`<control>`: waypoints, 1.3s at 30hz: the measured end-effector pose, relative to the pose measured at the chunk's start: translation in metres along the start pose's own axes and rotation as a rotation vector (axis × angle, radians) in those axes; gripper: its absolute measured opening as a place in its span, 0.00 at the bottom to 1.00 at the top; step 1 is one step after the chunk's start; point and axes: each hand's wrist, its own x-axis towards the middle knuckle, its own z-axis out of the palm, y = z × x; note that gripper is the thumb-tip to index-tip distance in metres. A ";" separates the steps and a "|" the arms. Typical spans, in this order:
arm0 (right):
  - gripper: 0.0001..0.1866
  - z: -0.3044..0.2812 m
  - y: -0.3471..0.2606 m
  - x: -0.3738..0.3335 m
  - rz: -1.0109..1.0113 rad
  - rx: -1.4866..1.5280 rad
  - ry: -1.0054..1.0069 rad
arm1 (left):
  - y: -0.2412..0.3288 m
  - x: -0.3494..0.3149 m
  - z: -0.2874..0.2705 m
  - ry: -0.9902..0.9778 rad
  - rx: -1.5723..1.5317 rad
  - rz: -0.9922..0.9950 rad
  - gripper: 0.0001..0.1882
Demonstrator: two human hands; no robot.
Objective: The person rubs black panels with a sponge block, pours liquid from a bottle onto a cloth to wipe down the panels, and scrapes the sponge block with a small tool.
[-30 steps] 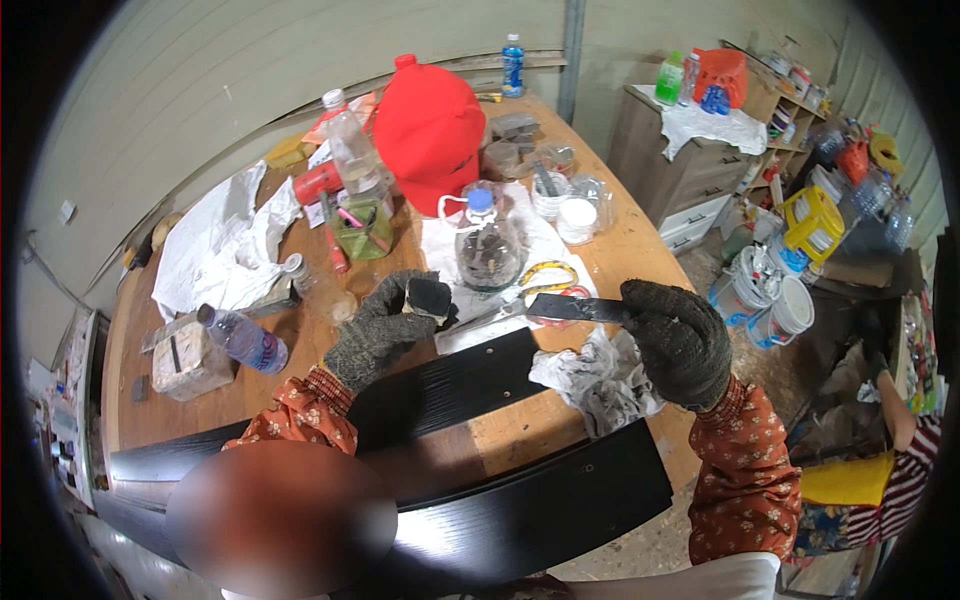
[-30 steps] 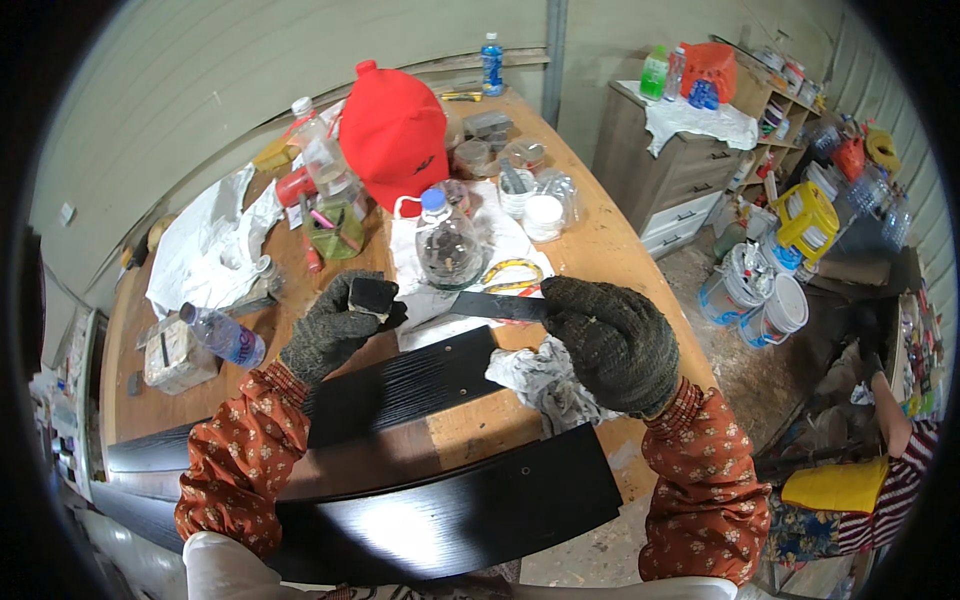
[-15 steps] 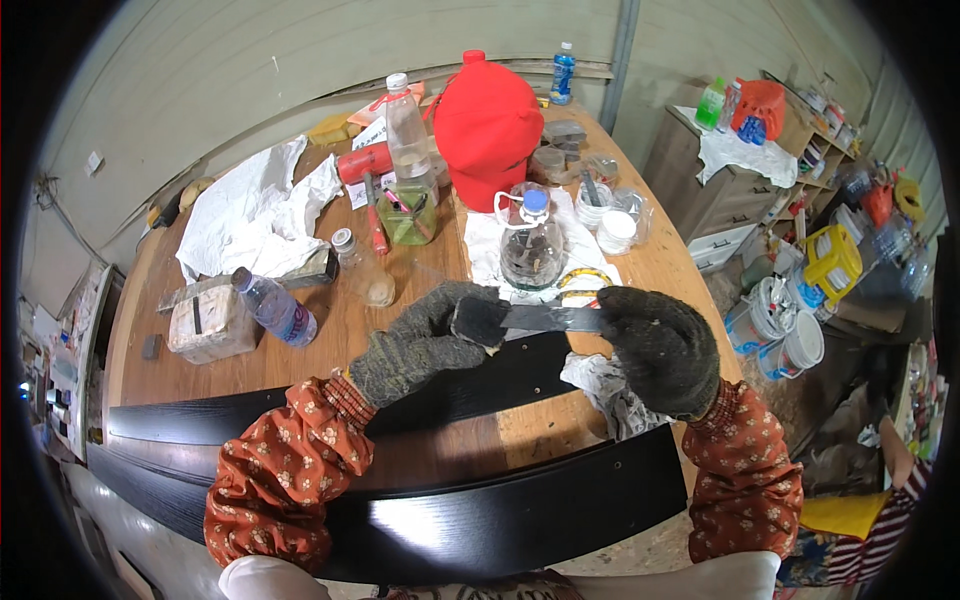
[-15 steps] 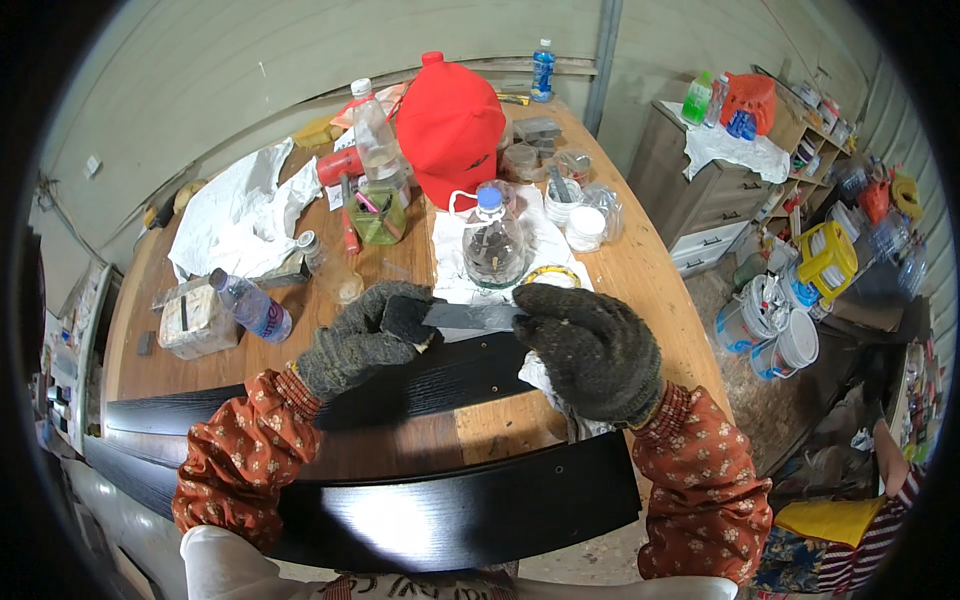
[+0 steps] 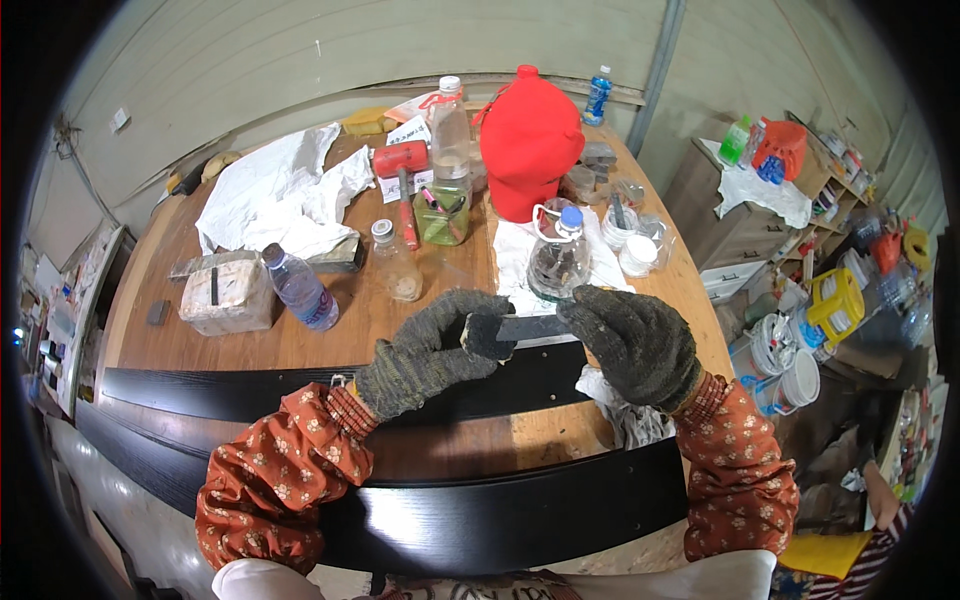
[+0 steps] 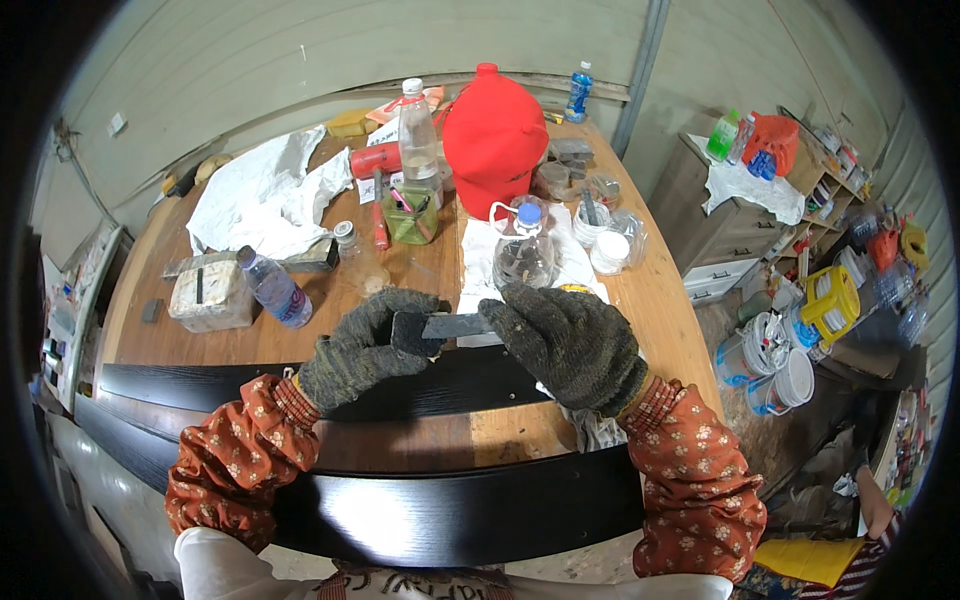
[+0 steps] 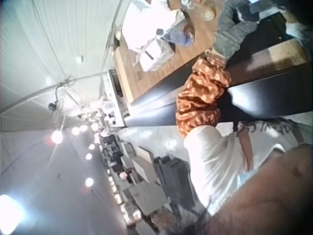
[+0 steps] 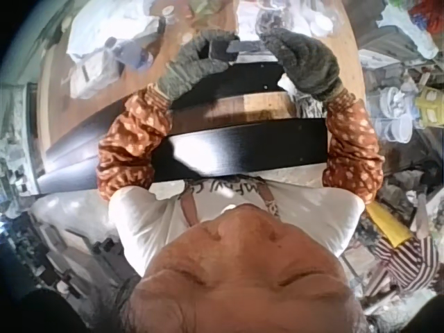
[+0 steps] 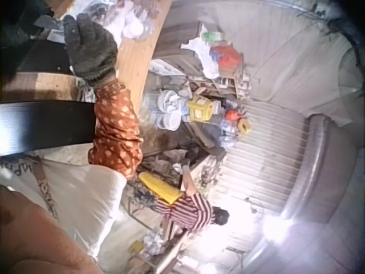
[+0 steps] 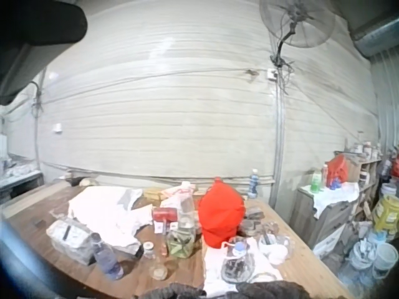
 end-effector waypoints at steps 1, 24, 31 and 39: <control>0.22 0.001 0.000 0.004 -0.008 0.002 0.000 | 0.001 -0.002 -0.001 0.008 0.000 0.002 0.29; 0.34 0.115 0.121 0.057 0.866 0.050 -0.532 | 0.002 -0.121 -0.055 0.407 -0.051 -0.257 0.29; 0.28 0.102 0.120 0.061 0.854 0.217 -0.269 | -0.001 -0.123 -0.061 0.463 -0.004 -0.263 0.28; 0.27 0.074 0.092 0.117 0.647 0.374 -0.202 | -0.004 -0.125 -0.062 0.457 0.003 -0.285 0.28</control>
